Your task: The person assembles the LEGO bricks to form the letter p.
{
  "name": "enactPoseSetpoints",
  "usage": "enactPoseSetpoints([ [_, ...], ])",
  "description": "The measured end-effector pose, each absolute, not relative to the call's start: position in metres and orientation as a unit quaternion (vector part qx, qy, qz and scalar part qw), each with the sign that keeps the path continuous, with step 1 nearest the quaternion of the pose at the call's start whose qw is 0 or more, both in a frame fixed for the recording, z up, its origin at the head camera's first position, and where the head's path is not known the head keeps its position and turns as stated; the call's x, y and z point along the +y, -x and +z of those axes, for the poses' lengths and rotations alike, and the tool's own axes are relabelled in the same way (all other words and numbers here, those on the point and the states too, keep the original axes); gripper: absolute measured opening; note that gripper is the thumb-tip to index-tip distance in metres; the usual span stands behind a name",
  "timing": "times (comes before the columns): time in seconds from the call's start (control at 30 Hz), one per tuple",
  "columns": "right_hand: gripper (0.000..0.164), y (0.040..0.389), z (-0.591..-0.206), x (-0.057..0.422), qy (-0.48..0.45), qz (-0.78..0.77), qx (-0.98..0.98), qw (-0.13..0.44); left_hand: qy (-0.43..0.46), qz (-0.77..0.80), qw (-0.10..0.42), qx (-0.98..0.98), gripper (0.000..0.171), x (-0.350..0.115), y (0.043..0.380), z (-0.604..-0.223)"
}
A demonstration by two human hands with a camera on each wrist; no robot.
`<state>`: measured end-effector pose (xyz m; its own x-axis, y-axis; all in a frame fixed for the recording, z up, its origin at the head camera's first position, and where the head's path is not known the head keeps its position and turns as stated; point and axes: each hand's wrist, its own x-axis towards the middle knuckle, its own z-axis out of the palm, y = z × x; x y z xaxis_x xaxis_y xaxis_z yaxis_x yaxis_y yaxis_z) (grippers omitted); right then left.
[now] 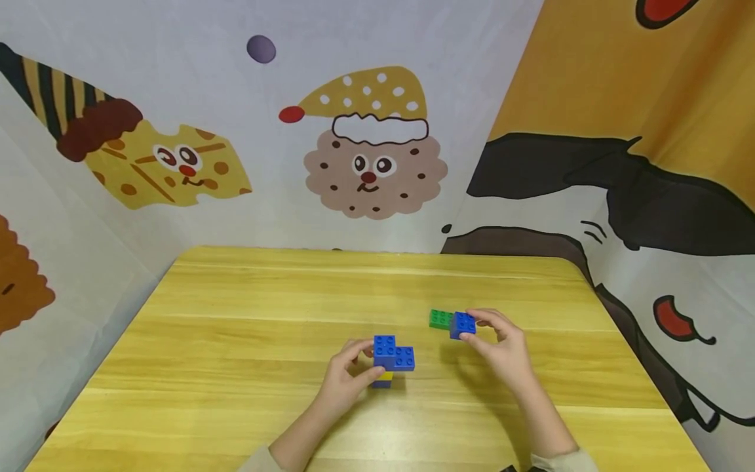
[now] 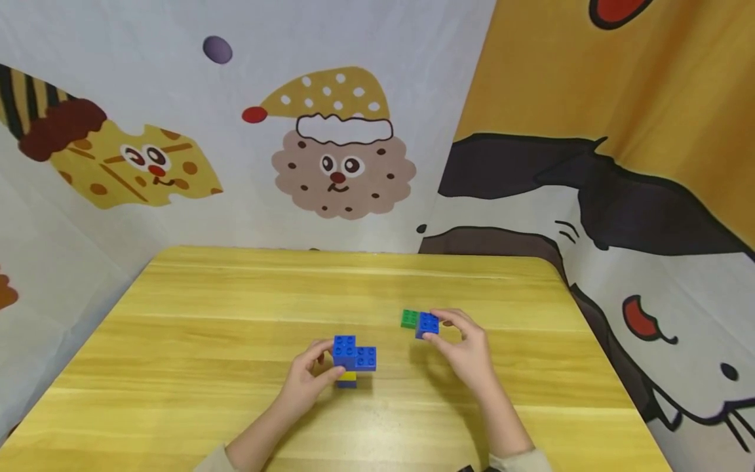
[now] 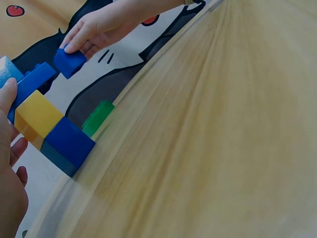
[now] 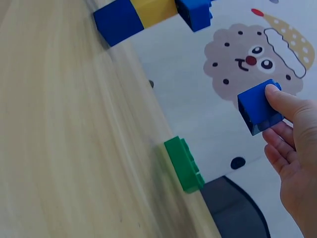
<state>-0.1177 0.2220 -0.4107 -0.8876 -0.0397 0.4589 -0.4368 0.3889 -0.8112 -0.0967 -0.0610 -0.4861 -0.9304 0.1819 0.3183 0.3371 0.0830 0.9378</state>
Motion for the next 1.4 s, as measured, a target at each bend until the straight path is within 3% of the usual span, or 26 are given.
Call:
enactPoseSetpoints([
  [0.73, 0.04, 0.103, -0.397, 0.198, -0.241, 0.556, -0.766, 0.215, 0.169, -0.662, 0.047, -0.729, 0.037, -0.062, 0.097, -0.485],
  [1.1, 0.047, 0.109, -0.424, 0.198, -0.261, 0.564, -0.758, 0.199, 0.186, -0.654, 0.066, -0.73, 0.035, -0.061, 0.097, -0.487],
  [1.4, 0.044, 0.094, -0.402, 0.179, -0.26, 0.564, -0.759, 0.196, 0.185, -0.651, 0.067, -0.733, 0.036, -0.061, 0.096, -0.485],
])
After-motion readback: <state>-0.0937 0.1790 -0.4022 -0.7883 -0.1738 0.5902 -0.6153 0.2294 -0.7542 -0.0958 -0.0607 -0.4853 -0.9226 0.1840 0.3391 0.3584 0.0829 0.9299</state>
